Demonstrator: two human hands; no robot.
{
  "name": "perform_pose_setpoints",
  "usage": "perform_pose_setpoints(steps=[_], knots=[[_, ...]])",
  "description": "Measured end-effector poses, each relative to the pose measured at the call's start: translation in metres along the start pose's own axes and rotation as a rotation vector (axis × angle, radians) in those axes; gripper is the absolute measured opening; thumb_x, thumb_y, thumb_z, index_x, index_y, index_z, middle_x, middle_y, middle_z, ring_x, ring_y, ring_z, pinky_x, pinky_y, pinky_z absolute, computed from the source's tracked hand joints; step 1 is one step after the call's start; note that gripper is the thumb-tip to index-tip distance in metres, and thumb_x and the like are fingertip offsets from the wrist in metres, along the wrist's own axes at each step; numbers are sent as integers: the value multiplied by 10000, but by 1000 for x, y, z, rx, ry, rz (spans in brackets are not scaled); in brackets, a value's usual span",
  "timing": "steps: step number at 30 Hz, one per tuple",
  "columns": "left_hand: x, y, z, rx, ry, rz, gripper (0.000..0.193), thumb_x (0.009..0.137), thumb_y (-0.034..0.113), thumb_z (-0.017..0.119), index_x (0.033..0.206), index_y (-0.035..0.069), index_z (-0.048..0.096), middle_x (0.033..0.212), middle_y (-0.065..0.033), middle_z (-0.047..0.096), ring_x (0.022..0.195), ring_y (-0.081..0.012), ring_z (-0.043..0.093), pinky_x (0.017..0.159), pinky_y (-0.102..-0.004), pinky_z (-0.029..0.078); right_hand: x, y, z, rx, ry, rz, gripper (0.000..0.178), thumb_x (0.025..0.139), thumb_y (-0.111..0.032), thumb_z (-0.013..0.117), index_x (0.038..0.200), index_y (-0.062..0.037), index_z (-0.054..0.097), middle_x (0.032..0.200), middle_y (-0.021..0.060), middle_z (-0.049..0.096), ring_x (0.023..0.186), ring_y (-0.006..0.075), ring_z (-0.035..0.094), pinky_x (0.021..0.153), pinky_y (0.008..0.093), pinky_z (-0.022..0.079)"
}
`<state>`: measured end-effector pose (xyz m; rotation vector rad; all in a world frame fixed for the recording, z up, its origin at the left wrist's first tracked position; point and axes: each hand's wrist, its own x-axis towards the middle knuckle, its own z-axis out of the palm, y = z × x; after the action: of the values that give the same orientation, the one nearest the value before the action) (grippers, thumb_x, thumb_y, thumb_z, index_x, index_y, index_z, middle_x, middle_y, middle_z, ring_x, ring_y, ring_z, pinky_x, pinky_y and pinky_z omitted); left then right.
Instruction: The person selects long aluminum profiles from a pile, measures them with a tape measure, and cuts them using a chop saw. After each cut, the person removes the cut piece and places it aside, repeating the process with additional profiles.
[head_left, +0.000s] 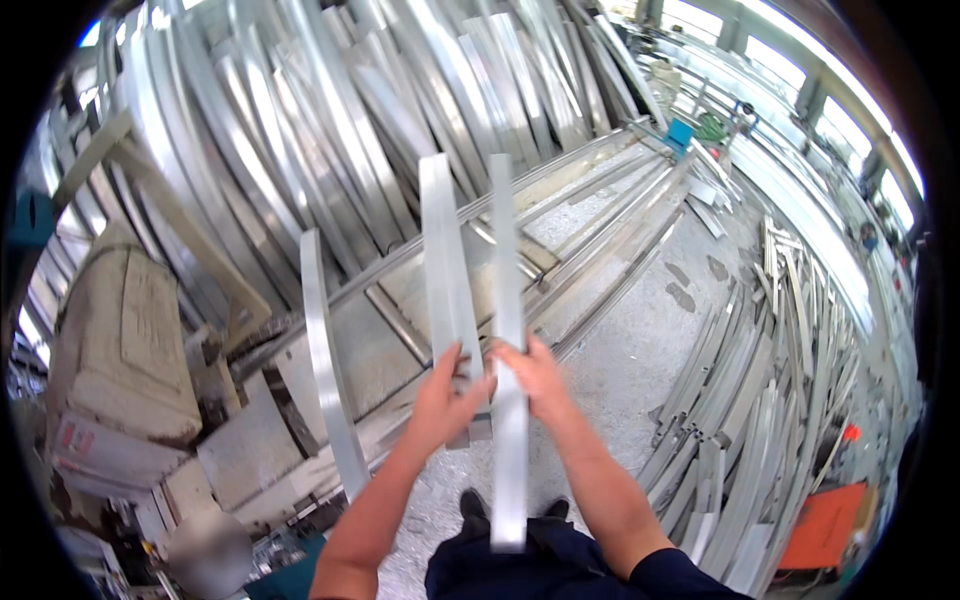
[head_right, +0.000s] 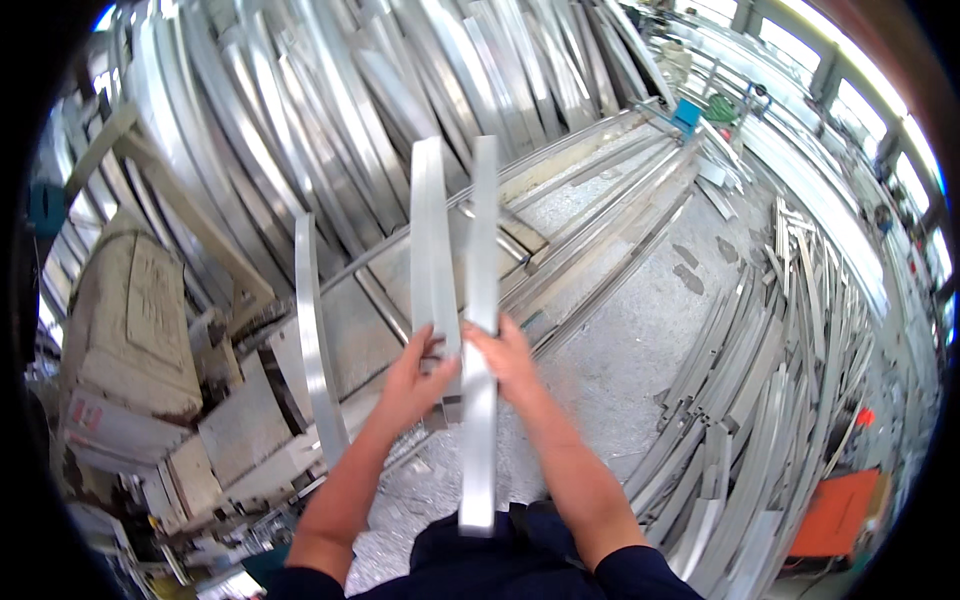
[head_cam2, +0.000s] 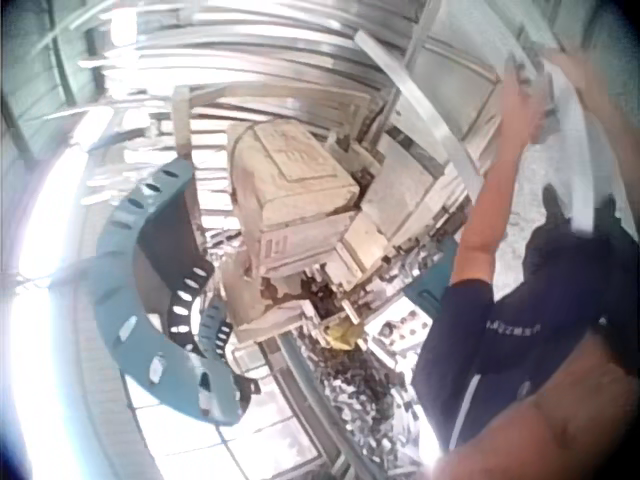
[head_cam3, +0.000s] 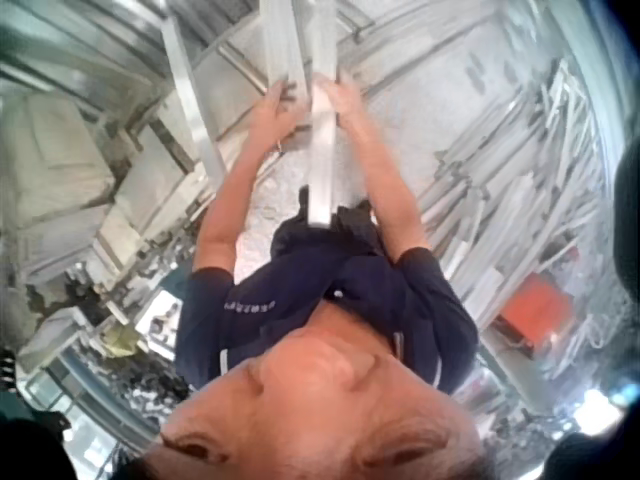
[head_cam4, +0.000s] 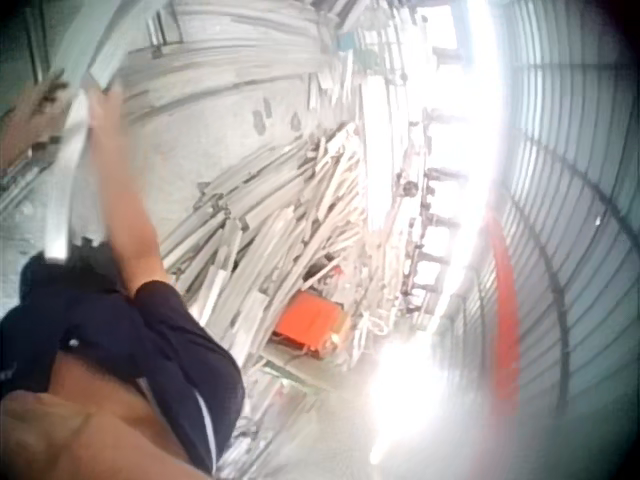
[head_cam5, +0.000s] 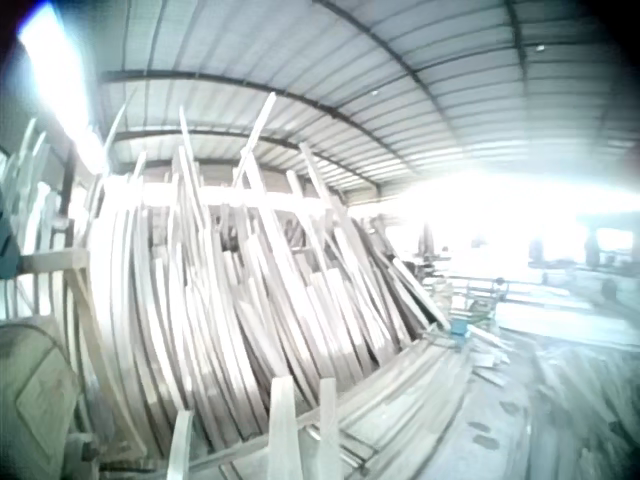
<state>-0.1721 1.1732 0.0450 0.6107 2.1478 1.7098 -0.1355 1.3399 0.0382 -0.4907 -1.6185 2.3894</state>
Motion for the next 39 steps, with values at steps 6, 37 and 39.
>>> perform_pose_setpoints(steps=[6,37,39], knots=[[-76,24,-50,-146,201,-130,807,652,66,740,1357,-37,361,1202,-145,544,1073,-242,551,934,-362,457,5,15,90,-508,-122,-227,587,890,-430,645,1212,38,498,1129,226,567,1087,336,545,940,425,451],[40,-56,-71,106,370,-9,730,631,97,747,1256,-44,397,1112,-200,608,991,-274,629,870,-371,508,-24,69,3,-297,-336,-237,868,767,-100,726,1490,-65,246,1358,125,469,1261,213,447,1061,345,350],[59,-54,-64,72,282,-11,726,634,98,745,1255,-45,397,1112,-193,605,992,-266,626,868,-371,508,-17,78,-6,-349,-327,-275,907,765,-143,733,1503,-60,211,1363,152,491,1253,239,486,1055,346,372]])
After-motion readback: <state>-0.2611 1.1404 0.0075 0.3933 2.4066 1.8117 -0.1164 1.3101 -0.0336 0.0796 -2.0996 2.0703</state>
